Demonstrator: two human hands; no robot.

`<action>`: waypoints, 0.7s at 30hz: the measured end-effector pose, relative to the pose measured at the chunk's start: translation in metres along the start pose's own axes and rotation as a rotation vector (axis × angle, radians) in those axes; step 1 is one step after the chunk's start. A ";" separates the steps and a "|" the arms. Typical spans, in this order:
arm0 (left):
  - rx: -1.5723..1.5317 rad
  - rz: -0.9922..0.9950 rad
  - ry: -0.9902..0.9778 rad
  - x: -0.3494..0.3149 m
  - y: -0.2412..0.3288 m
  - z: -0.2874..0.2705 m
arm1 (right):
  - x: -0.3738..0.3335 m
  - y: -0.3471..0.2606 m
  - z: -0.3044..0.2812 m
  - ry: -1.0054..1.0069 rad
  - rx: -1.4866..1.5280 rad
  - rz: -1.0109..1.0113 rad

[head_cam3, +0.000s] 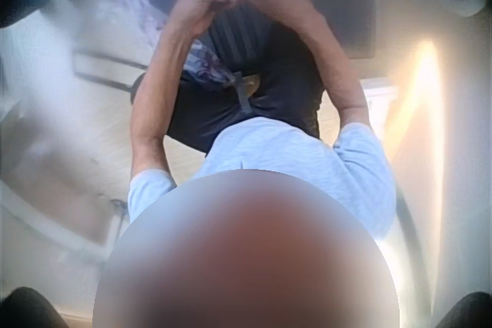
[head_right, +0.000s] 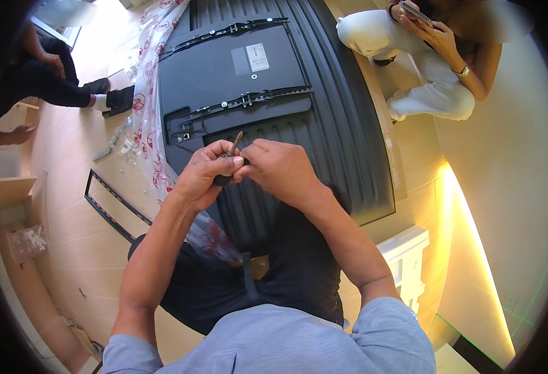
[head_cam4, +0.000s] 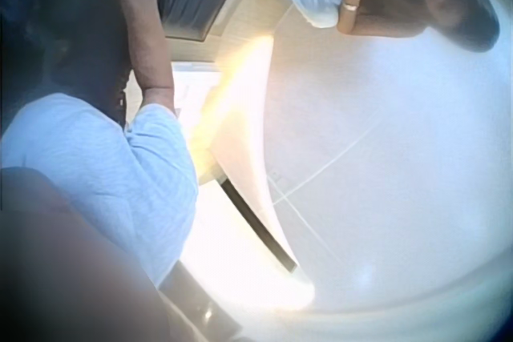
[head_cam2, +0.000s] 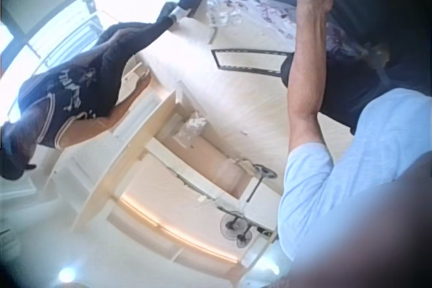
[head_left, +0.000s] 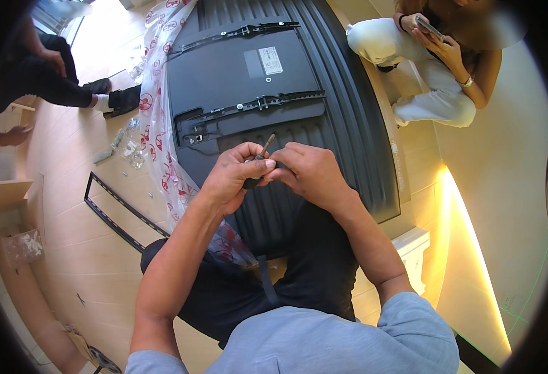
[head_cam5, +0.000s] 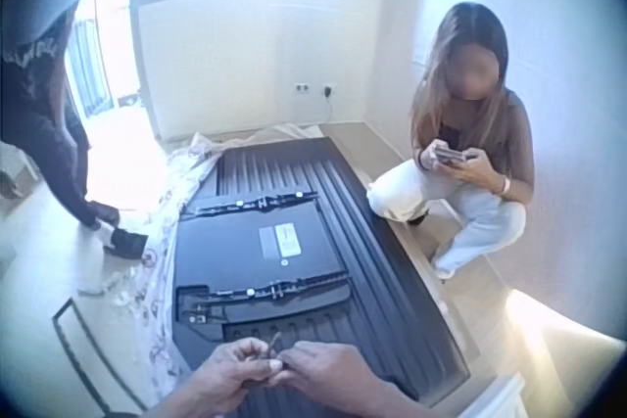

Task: The person assembles a TV stand by attaching metal brackets to the back of a flat-screen TV using screws and a screwdriver. They work on the floor with two other people nearby.

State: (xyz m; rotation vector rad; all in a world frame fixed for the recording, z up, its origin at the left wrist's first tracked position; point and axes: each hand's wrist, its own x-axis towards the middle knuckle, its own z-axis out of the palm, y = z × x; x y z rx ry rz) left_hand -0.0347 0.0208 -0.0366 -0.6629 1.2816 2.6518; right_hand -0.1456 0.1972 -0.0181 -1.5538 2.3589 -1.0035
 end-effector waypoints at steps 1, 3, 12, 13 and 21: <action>-0.007 0.006 -0.012 0.000 0.000 0.001 | -0.001 0.004 0.002 0.022 0.047 -0.003; -0.027 0.001 0.012 0.002 0.002 0.001 | -0.001 0.011 0.005 0.047 0.380 0.179; -0.205 0.063 0.064 0.007 0.016 -0.010 | 0.004 0.027 -0.011 0.035 1.841 0.733; -0.201 0.067 0.051 0.008 0.016 -0.010 | 0.004 0.025 -0.011 0.001 1.849 0.670; -0.189 0.084 0.076 0.011 0.015 -0.013 | 0.009 0.026 -0.001 0.028 1.698 0.686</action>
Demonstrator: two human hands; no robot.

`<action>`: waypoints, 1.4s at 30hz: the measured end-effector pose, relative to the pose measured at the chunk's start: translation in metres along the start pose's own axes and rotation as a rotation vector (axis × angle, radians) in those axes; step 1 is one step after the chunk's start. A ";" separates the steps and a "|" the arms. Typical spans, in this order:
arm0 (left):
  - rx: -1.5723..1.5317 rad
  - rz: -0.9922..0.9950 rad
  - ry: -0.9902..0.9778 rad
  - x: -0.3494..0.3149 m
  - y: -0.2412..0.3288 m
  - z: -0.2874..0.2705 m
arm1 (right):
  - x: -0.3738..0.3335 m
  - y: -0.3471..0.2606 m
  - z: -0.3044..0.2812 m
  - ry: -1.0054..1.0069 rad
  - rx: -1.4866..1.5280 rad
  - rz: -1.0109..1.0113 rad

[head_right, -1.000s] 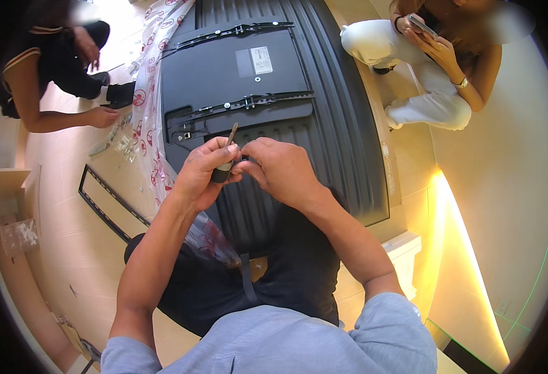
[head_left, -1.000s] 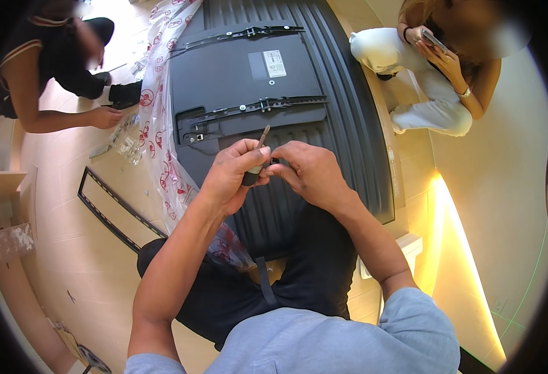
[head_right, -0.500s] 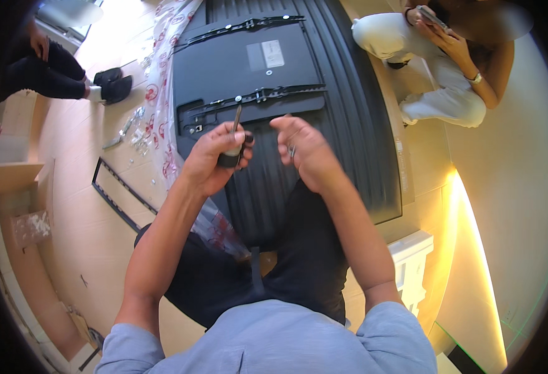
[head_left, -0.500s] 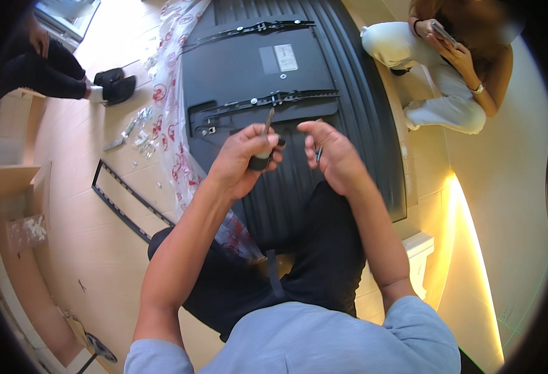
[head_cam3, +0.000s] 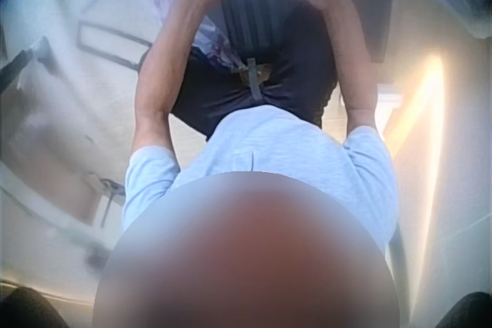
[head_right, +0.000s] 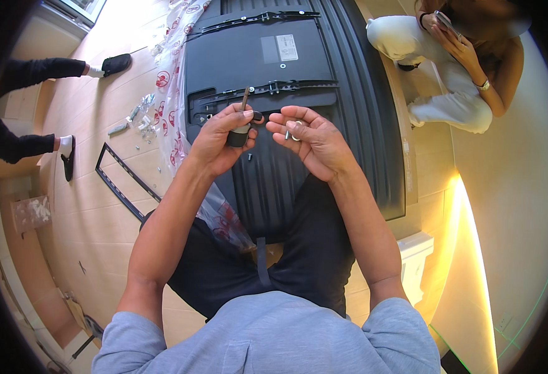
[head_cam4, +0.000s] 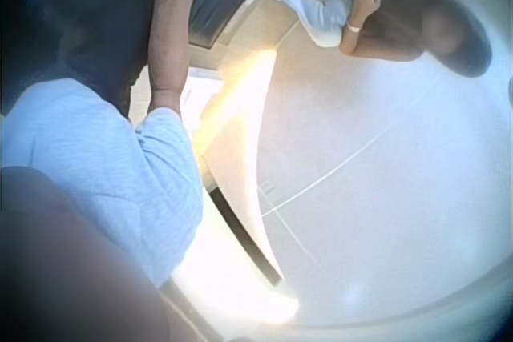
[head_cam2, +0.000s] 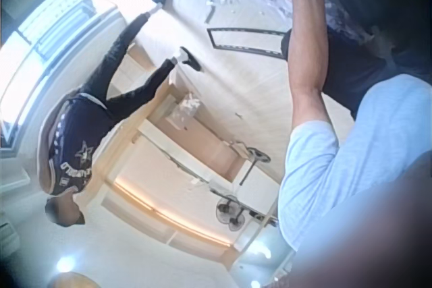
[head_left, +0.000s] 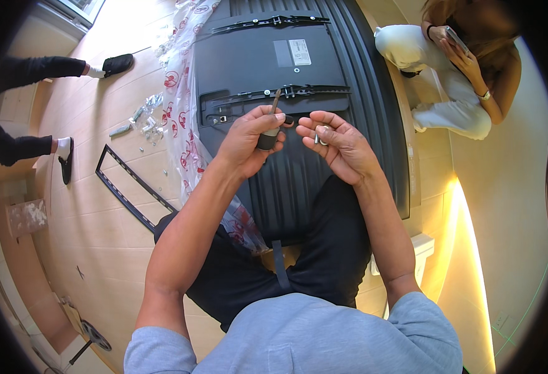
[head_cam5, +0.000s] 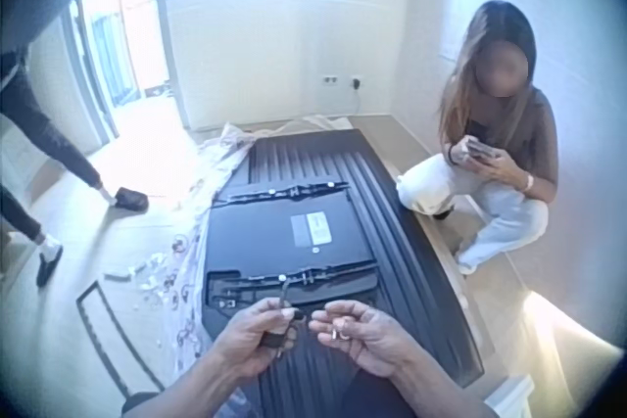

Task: The person assembles a TV stand by attaching metal brackets to the back of a flat-screen TV using screws and a screwdriver. They work on the floor with two other people nearby.

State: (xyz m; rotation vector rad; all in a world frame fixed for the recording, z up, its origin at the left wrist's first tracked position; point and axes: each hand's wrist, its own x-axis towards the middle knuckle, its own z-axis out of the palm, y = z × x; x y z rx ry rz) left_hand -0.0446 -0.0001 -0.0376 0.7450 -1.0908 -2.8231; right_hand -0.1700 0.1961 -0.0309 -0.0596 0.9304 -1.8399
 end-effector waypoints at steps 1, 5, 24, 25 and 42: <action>0.000 -0.008 -0.015 0.001 0.000 -0.001 | 0.001 0.001 -0.001 0.010 -0.015 -0.014; -0.021 -0.028 -0.046 0.001 0.000 -0.003 | 0.009 0.003 -0.003 0.091 0.020 -0.031; -0.011 -0.049 0.001 0.001 -0.006 0.004 | 0.023 0.010 0.000 0.268 -0.098 -0.037; -0.008 -0.051 0.004 0.002 -0.006 0.004 | 0.025 0.010 0.000 0.277 -0.084 -0.052; 0.004 -0.037 0.023 0.005 -0.010 0.009 | 0.030 0.026 0.018 0.203 -0.287 -0.428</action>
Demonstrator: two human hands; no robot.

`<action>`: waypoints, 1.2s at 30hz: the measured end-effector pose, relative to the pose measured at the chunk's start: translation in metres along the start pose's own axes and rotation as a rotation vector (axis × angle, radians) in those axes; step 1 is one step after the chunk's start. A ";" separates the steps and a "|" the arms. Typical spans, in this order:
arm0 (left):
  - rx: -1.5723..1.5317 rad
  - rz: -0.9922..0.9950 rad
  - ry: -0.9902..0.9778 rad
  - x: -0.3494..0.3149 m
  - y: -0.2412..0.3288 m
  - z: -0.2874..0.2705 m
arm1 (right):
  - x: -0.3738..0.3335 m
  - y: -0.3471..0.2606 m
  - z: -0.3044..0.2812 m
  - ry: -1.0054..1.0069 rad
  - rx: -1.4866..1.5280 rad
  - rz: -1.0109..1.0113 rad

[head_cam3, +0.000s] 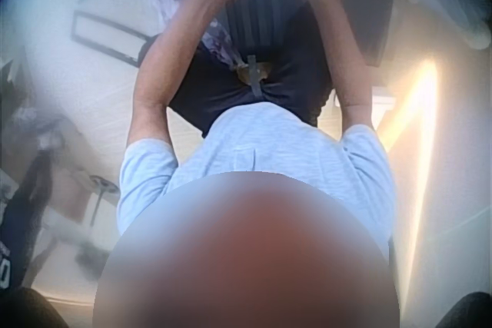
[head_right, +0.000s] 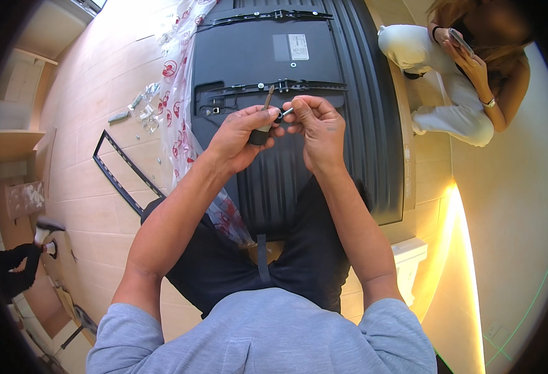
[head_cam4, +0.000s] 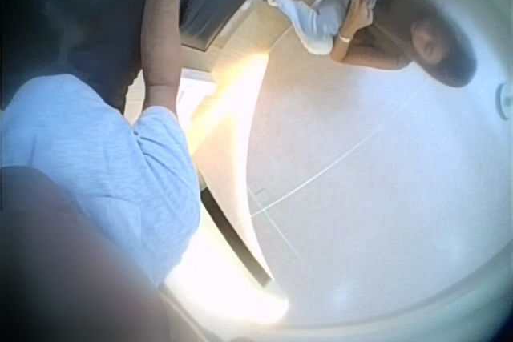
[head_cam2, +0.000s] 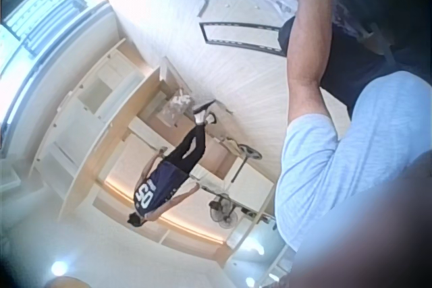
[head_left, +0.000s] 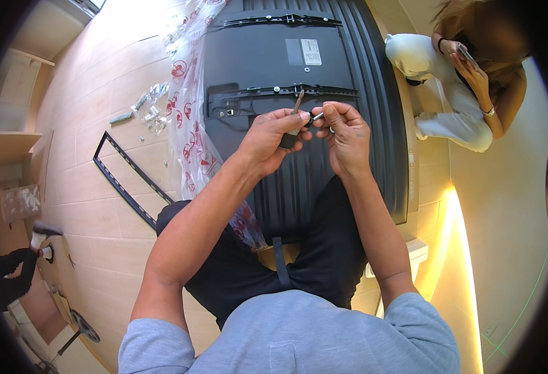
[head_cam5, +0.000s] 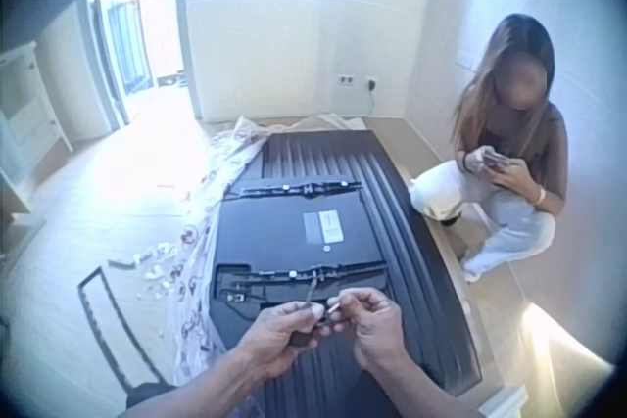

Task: The person assembles a TV stand by attaching metal brackets to the back of a flat-screen TV using screws and a screwdriver. They work on the floor with two other people nearby.

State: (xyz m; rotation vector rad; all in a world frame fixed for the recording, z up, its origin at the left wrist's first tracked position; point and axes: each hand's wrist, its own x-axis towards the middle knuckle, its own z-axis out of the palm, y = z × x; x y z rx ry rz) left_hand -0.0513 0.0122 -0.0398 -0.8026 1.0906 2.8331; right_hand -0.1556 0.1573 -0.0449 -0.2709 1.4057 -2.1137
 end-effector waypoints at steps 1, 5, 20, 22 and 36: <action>0.009 0.001 0.010 0.000 0.000 0.000 | 0.001 0.001 -0.001 -0.012 0.007 -0.011; -0.023 0.010 -0.021 0.001 0.002 -0.002 | 0.005 0.004 -0.008 0.042 0.133 0.147; 0.783 0.476 0.164 0.007 -0.026 0.018 | 0.012 0.020 -0.009 0.085 0.740 0.283; 0.869 0.520 0.243 0.009 -0.030 0.019 | 0.009 0.024 -0.003 0.082 0.680 0.250; 1.220 0.712 0.351 0.009 -0.039 0.026 | 0.007 0.030 0.009 0.277 0.561 0.322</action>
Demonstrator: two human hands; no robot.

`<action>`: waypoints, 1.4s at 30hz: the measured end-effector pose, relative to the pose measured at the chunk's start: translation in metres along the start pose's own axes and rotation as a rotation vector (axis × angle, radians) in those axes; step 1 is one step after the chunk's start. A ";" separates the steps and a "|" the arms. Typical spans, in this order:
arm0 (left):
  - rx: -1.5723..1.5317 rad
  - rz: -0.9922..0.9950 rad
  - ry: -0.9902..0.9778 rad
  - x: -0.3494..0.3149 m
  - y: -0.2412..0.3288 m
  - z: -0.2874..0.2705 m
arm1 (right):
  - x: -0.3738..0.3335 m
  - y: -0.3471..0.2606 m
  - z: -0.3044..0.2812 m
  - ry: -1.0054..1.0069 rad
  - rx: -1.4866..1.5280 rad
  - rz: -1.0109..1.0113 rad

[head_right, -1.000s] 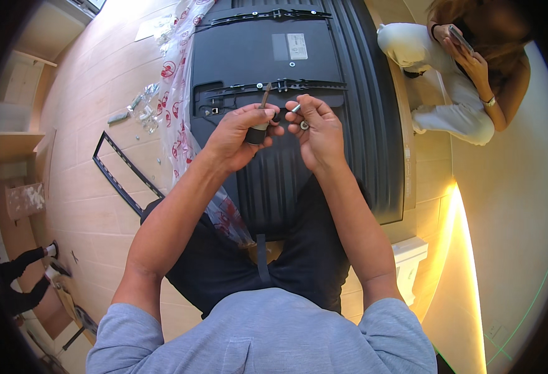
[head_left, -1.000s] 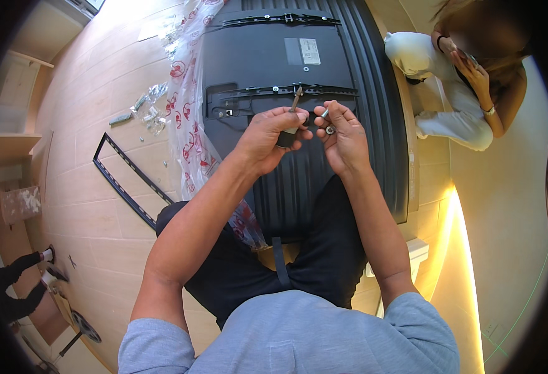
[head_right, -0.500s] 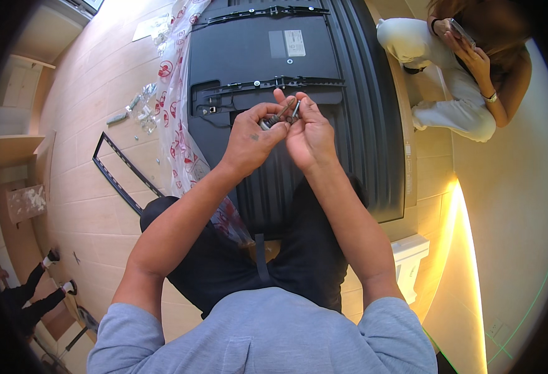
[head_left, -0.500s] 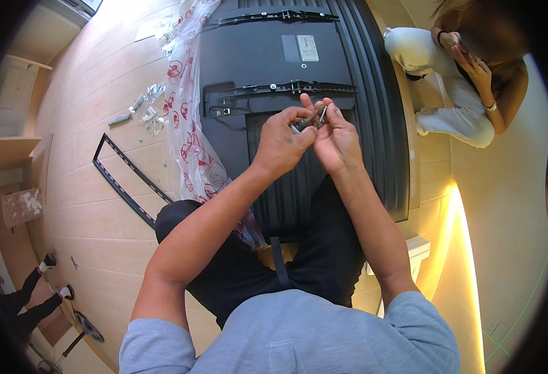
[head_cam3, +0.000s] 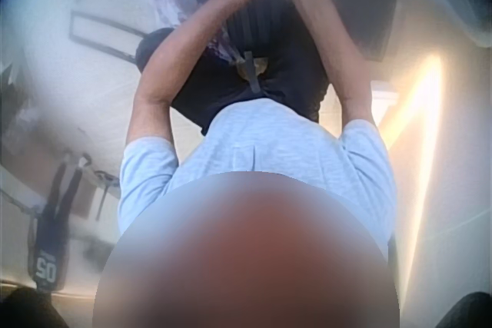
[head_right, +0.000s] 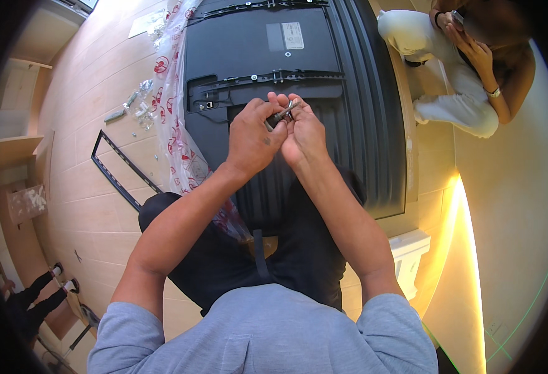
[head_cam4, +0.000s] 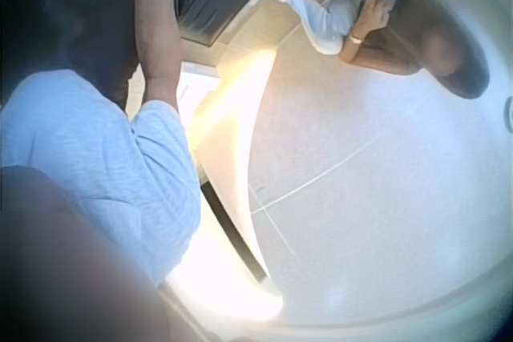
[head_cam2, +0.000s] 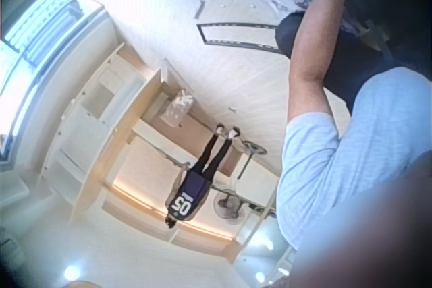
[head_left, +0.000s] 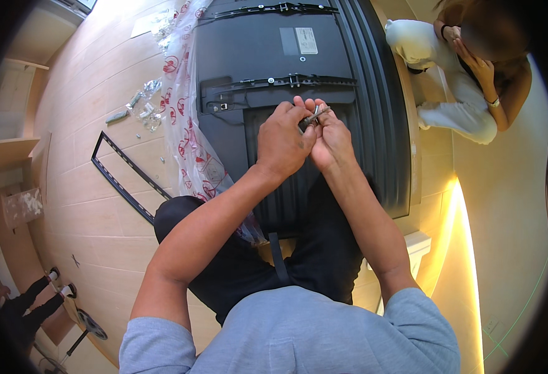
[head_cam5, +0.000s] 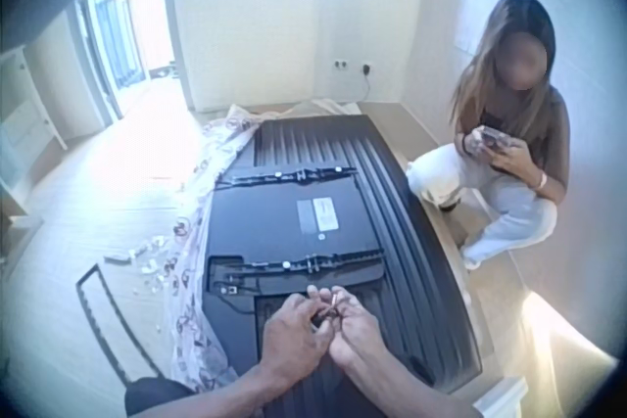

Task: The person assembles a TV stand by attaching metal brackets to the back of a flat-screen TV using screws and a screwdriver. They work on the floor with two other people nearby.

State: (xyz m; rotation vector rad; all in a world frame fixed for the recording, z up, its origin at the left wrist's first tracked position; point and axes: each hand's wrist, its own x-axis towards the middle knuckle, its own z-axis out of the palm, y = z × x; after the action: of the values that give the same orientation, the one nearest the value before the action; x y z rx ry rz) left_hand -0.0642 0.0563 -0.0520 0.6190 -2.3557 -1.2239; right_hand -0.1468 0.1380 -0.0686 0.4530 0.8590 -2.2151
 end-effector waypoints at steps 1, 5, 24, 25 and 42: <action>0.010 0.015 -0.001 0.000 0.000 0.000 | 0.000 0.000 0.000 0.013 0.012 0.004; 0.007 0.038 -0.029 0.002 -0.003 -0.001 | 0.000 -0.003 0.001 0.028 -0.018 -0.010; -0.429 -0.258 -0.083 0.008 -0.019 0.005 | 0.006 0.005 -0.015 0.058 -0.180 -0.024; -0.522 -0.282 -0.083 0.009 -0.020 0.002 | 0.005 0.004 -0.016 0.114 -0.171 -0.009; 0.147 0.363 -0.108 0.008 -0.016 -0.015 | 0.005 0.002 -0.015 0.068 -0.034 0.033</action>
State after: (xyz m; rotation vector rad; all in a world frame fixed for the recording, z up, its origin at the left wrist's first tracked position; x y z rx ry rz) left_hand -0.0595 0.0341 -0.0563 0.1564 -2.5208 -0.9499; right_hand -0.1478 0.1444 -0.0829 0.5254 0.9174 -2.1627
